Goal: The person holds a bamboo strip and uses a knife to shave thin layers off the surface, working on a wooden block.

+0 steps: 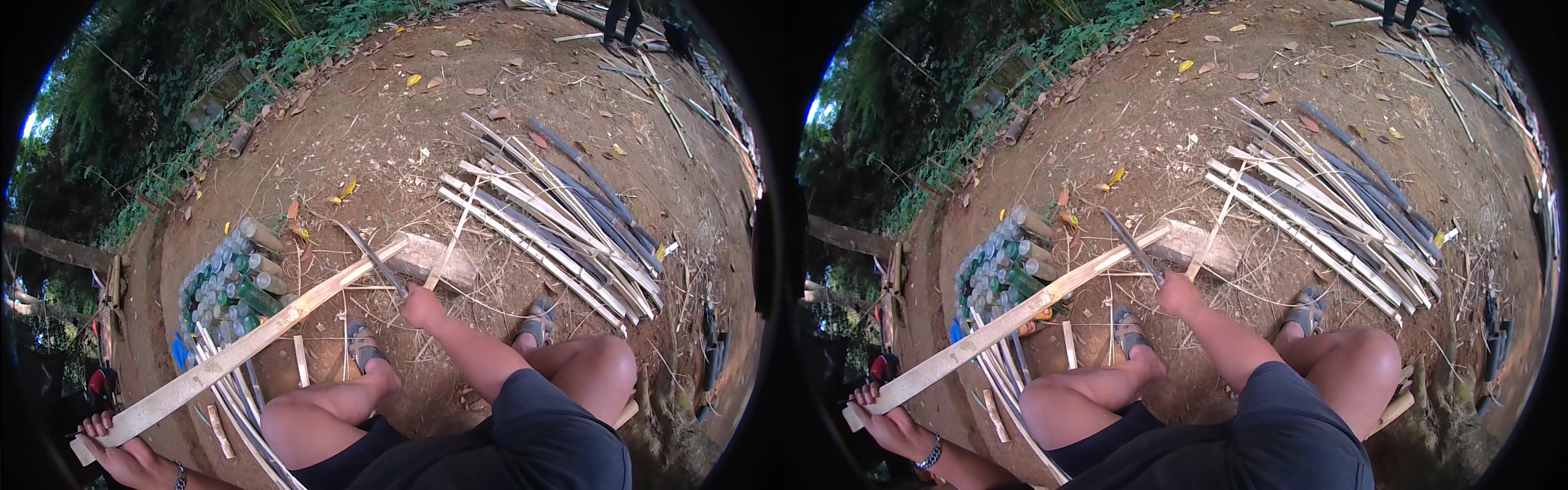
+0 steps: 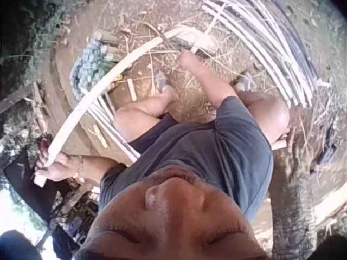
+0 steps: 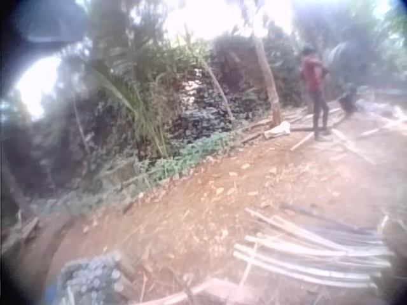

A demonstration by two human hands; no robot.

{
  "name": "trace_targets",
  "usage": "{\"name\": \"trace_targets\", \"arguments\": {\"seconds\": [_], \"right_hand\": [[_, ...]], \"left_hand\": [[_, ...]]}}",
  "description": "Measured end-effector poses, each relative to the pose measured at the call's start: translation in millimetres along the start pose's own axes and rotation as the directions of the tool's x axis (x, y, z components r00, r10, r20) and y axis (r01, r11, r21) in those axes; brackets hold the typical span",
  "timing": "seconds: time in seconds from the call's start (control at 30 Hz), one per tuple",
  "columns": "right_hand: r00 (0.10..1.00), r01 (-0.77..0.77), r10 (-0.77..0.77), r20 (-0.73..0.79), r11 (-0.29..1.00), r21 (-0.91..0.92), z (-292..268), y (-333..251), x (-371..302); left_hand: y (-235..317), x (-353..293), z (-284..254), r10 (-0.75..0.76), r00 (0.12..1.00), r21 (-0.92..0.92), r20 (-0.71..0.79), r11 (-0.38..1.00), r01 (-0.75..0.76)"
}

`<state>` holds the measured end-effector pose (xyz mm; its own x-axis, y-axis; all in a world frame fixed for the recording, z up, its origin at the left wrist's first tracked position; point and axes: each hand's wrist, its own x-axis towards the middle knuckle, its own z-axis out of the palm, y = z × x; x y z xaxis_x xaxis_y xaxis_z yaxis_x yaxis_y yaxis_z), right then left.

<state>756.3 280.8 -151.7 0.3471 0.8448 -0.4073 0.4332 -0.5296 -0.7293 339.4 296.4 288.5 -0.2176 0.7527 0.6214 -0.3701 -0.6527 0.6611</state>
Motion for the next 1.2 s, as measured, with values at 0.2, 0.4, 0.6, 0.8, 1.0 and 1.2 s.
{"name": "trace_targets", "arguments": {"seconds": [0.2, 0.4, 0.6, 0.8, 1.0, 1.2], "right_hand": [[0.986, -0.164, 0.164, 0.003, 0.986, -0.014, -28.4, 15.8, 11.5], [0.989, 0.069, -0.060, 0.132, 0.996, -0.065, -32.3, 17.2, 26.7], [0.956, -0.293, 0.291, -0.043, 0.952, -0.092, -25.5, 33.8, 31.4], [0.990, -0.029, 0.053, 0.133, 0.984, -0.174, -12.5, 86.8, 64.2], [0.948, -0.267, 0.285, 0.144, 0.457, 0.848, 36.7, 58.4, 13.8], [0.956, -0.171, 0.223, 0.190, -0.101, 0.980, 23.9, -17.4, -10.9]], "left_hand": [[4.2, -1.2, -7.5, -0.010, 0.999, 0.001, 0.042, 1.000, 0.010], [3.0, 5.8, -15.8, 0.031, 0.999, 0.038, 0.009, 0.999, -0.031], [5.2, 4.2, -15.4, 0.005, 0.999, 0.018, 0.040, 1.000, -0.005], [0.1, -4.8, -4.2, 0.043, 0.998, -0.021, 0.044, 0.999, -0.042], [1.0, -17.3, -9.8, 0.021, 0.999, -0.067, 0.049, 0.998, -0.018], [26.5, -27.3, -40.6, -0.018, 0.999, -0.158, -0.029, 0.987, 0.013]]}}
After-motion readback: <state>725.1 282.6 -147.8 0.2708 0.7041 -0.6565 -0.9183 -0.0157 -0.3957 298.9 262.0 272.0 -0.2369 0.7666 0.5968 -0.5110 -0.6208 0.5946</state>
